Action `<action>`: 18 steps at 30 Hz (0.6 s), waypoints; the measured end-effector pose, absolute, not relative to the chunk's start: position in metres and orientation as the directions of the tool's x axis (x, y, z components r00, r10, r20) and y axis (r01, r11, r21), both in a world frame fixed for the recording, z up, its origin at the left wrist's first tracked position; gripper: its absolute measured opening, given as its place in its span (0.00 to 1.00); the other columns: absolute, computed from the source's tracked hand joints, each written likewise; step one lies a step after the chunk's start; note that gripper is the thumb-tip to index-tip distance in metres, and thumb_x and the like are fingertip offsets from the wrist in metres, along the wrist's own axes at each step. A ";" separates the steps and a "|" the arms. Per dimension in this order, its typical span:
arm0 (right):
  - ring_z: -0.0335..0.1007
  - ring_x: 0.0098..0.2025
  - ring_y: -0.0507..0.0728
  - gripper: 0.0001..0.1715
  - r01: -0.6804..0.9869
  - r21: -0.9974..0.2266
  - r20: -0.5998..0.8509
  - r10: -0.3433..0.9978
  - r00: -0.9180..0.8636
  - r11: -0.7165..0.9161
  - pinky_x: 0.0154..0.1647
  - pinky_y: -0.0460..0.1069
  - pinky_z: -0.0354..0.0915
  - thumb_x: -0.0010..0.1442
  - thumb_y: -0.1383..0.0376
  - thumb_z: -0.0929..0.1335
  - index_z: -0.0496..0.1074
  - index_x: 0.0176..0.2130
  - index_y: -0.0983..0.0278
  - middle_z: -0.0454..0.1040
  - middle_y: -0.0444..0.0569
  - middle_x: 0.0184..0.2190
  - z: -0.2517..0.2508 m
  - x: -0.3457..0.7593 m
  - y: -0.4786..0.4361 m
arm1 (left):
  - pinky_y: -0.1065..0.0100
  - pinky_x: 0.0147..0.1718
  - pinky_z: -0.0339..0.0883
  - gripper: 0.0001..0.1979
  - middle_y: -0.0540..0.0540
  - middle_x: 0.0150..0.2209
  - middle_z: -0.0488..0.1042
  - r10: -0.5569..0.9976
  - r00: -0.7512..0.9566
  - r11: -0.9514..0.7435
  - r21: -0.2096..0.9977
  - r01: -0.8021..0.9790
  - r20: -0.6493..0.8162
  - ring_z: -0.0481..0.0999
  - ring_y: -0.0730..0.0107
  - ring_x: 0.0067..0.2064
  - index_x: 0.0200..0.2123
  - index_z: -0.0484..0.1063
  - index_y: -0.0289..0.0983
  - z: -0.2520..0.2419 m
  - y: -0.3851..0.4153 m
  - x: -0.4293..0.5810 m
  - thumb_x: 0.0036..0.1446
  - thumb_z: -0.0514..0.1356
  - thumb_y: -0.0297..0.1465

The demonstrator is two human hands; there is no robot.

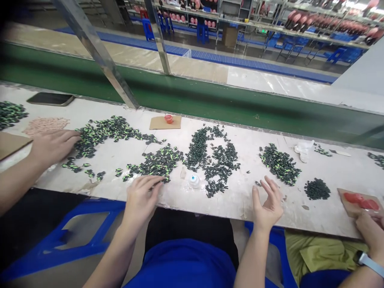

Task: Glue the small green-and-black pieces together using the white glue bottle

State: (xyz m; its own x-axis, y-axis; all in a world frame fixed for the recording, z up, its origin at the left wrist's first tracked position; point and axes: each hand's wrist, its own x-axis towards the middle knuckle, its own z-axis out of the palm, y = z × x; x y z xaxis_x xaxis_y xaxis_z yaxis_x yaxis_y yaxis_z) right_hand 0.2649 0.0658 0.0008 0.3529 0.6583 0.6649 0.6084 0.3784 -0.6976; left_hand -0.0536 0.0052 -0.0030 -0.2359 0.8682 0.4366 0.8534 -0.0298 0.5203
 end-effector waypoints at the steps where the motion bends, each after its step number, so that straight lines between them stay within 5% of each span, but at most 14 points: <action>1: 0.69 0.50 0.63 0.12 0.633 -0.667 0.680 0.667 0.304 0.392 0.52 0.66 0.63 0.52 0.63 0.72 0.76 0.39 0.63 0.76 0.53 0.43 0.002 0.259 0.065 | 0.55 0.40 0.64 0.09 0.44 0.37 0.78 0.855 -0.256 0.001 0.492 0.871 0.451 0.71 0.56 0.42 0.37 0.77 0.41 -0.004 0.008 -0.058 0.60 0.55 0.31; 9: 0.53 0.60 0.69 0.28 0.657 -0.590 0.477 0.859 -0.185 0.470 0.56 0.68 0.57 0.51 0.55 0.74 0.70 0.51 0.57 0.71 0.54 0.51 0.002 0.170 0.051 | 0.54 0.36 0.57 0.09 0.42 0.37 0.77 0.837 -0.143 -0.070 0.363 0.929 0.528 0.67 0.51 0.44 0.31 0.77 0.41 -0.009 0.027 -0.057 0.58 0.57 0.25; 14: 0.53 0.60 0.69 0.16 0.626 -0.644 0.390 0.893 -0.225 0.439 0.57 0.68 0.55 0.54 0.58 0.72 0.72 0.42 0.58 0.71 0.54 0.51 -0.007 0.146 0.058 | 0.55 0.36 0.57 0.09 0.41 0.36 0.76 0.872 -0.101 -0.096 0.368 0.925 0.480 0.67 0.50 0.45 0.27 0.74 0.39 -0.009 0.034 -0.059 0.57 0.58 0.24; 18: 0.56 0.62 0.65 0.12 0.435 -0.826 0.316 0.933 -0.170 0.359 0.58 0.64 0.59 0.54 0.61 0.72 0.66 0.37 0.60 0.69 0.55 0.56 0.000 0.146 0.054 | 0.57 0.36 0.57 0.08 0.41 0.39 0.76 0.839 -0.145 -0.120 0.438 0.891 0.525 0.67 0.52 0.45 0.30 0.74 0.40 -0.001 0.036 -0.061 0.59 0.56 0.26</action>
State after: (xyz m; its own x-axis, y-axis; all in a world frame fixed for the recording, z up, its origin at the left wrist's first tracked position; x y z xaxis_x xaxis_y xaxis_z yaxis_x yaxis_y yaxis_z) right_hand 0.1463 0.0536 -0.0002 -0.1700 0.9333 0.3163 0.4354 0.3591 -0.8255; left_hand -0.0612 0.0355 -0.0011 -0.1450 0.8389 0.5247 0.8907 -0.1202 0.4384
